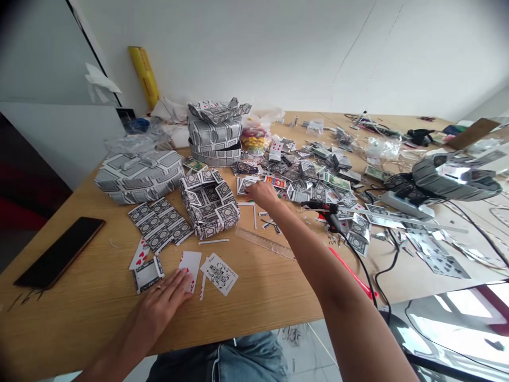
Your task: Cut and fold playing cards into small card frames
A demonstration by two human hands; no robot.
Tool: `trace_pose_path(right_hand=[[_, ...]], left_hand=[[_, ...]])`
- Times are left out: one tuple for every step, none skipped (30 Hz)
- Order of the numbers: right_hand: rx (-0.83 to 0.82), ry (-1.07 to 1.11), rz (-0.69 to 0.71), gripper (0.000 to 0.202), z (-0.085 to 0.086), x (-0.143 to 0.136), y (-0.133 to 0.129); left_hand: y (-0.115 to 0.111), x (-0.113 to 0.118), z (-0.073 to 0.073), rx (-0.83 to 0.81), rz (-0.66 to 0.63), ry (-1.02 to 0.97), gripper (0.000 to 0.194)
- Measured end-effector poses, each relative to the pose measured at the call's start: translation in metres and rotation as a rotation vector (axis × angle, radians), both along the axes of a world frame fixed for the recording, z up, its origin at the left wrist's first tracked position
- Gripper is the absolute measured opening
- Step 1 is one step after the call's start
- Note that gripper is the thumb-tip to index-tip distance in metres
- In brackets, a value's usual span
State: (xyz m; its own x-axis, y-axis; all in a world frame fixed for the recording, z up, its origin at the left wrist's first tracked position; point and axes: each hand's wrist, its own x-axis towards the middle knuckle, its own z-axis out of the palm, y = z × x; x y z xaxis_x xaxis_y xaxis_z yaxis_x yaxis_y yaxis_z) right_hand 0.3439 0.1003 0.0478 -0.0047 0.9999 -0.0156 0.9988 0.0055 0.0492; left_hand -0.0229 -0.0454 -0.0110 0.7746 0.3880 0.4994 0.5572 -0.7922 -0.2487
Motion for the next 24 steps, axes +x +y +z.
trace_pose_path(right_hand=[[-0.006,-0.011,0.012,0.027,0.002,0.001,0.0],[-0.006,-0.02,0.026,0.024,0.003,0.001,0.001],[0.001,-0.027,0.04,0.023,0.003,0.0,0.0],[0.014,-0.032,0.053,0.023,0.003,0.0,0.0],[0.031,-0.035,0.064,0.024,0.003,-0.001,-0.001],[0.05,-0.034,0.072,0.023,0.003,-0.003,-0.002],[0.069,-0.031,0.075,0.022,0.003,-0.004,-0.003],[0.086,-0.025,0.074,0.022,0.003,-0.005,-0.005],[0.103,-0.017,0.067,0.022,0.004,-0.005,-0.006],[0.122,-0.005,0.057,0.023,0.006,-0.006,-0.008],[0.144,0.007,0.047,0.025,0.01,-0.005,-0.01],[0.169,0.015,0.033,0.029,0.014,-0.004,-0.013],[0.22,0.031,0.011,0.032,0.02,-0.003,-0.017],[0.3,0.06,-0.021,0.035,0.026,-0.001,-0.024],[0.409,0.103,-0.069,0.036,0.032,0.0,-0.033],[0.576,0.195,-0.136,0.034,0.037,0.002,-0.045],[0.74,0.313,-0.202,0.031,0.04,0.002,-0.061],[0.847,0.448,-0.268,0.028,0.041,0.002,-0.079],[0.87,0.59,-0.331,0.025,0.041,-0.001,-0.099],[0.854,0.756,-0.403,0.025,0.037,-0.005,-0.12],[0.78,0.929,-0.449,0.029,0.032,-0.011,-0.142],[0.681,1.086,-0.484,0.033,0.025,-0.018,-0.164],[0.602,1.222,-0.513,0.038,0.017,-0.026,-0.184],[0.523,1.33,-0.551,0.044,0.008,-0.035,-0.201]], left_hand=[[0.0,0.0,0.002,0.018,-0.009,0.038,0.03],[-0.001,0.001,0.005,0.019,-0.02,0.074,0.031],[-0.001,0.001,0.009,0.0,-0.029,0.103,0.032],[-0.001,0.002,0.015,-0.025,-0.038,0.114,0.033],[-0.001,0.002,0.021,-0.046,-0.043,0.1,0.033],[0.0,0.003,0.028,-0.059,-0.033,0.066,0.032],[0.001,0.003,0.036,-0.053,-0.019,0.015,0.031],[0.002,0.004,0.044,-0.038,0.001,-0.033,0.029],[0.002,0.004,0.052,-0.021,0.027,-0.081,0.028],[0.003,0.005,0.061,-0.008,0.056,-0.121,0.03],[0.003,0.007,0.068,0.007,0.082,-0.155,0.033],[0.002,0.009,0.075,0.014,0.097,-0.177,0.038],[0.002,0.011,0.08,0.022,0.094,-0.192,0.041],[0.001,0.015,0.085,0.02,0.085,-0.198,0.043],[-0.001,0.02,0.087,0.017,0.064,-0.199,0.043],[-0.003,0.025,0.088,0.013,0.043,-0.204,0.041],[-0.005,0.031,0.088,0.001,0.029,-0.207,0.04],[-0.008,0.038,0.086,-0.01,0.018,-0.218,0.037],[-0.011,0.046,0.084,-0.029,0.016,-0.229,0.035],[-0.014,0.054,0.081,-0.052,0.013,-0.24,0.034],[-0.017,0.063,0.078,-0.072,0.006,-0.255,0.032],[-0.021,0.072,0.074,-0.094,-0.003,-0.267,0.032],[-0.025,0.082,0.071,-0.109,-0.017,-0.283,0.031],[-0.029,0.092,0.067,-0.123,-0.027,-0.296,0.031]])
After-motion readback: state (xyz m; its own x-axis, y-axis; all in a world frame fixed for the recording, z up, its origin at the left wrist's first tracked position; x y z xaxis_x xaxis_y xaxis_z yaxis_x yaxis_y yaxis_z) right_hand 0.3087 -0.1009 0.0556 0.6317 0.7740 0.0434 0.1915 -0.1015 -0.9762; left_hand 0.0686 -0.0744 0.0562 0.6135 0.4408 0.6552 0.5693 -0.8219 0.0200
